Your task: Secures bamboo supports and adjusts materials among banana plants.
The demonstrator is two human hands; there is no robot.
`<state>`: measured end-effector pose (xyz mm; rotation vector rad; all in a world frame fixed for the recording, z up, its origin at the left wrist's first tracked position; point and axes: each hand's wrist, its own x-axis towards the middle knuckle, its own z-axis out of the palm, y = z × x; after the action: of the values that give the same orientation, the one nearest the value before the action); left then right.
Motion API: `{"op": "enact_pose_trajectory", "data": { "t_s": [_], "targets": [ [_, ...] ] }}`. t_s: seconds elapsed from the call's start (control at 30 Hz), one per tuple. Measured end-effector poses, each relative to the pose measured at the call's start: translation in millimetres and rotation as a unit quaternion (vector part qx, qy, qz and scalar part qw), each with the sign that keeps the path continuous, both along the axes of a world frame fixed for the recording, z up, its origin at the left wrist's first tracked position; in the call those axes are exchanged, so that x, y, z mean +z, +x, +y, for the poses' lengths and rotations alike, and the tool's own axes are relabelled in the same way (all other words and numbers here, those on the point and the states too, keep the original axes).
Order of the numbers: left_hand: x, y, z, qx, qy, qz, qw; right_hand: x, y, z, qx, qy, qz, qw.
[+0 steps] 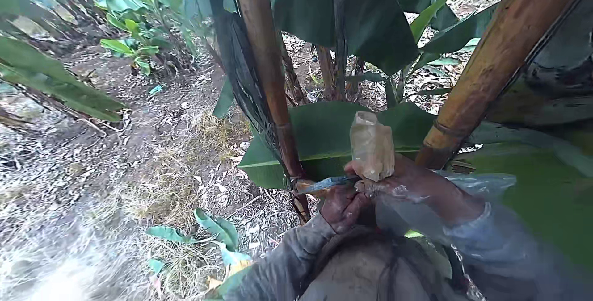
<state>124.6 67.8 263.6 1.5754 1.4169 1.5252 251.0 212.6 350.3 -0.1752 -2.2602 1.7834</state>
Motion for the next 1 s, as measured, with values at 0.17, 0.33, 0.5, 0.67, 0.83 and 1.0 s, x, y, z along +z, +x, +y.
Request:
{"op": "enact_pose_trajectory", "data": {
  "t_s": [0.17,0.33,0.5,0.67,0.83,1.0],
  "targets": [
    [17,-20,8,-0.058,-0.028,-0.158,0.985,-22,34,1,-0.159,0.053,0.015,0.986],
    [66,-49,15,0.02,0.052,-0.298,0.953,-53,81,14,-0.236,0.029,-0.019,0.971],
    [98,-71,9,0.029,0.09,-0.27,0.958,-69,122,21,-0.323,0.023,-0.036,0.945],
    [104,-75,9,-0.024,0.091,-0.276,0.957,-79,144,28,-0.359,0.018,-0.069,0.931],
    [106,-81,21,-0.028,0.129,-0.249,0.959,-78,147,28,-0.357,-0.016,-0.074,0.931],
    [59,-14,37,-0.079,-0.058,-0.095,0.991,-58,160,21,-0.354,-0.097,0.117,0.923]
  ]
}}
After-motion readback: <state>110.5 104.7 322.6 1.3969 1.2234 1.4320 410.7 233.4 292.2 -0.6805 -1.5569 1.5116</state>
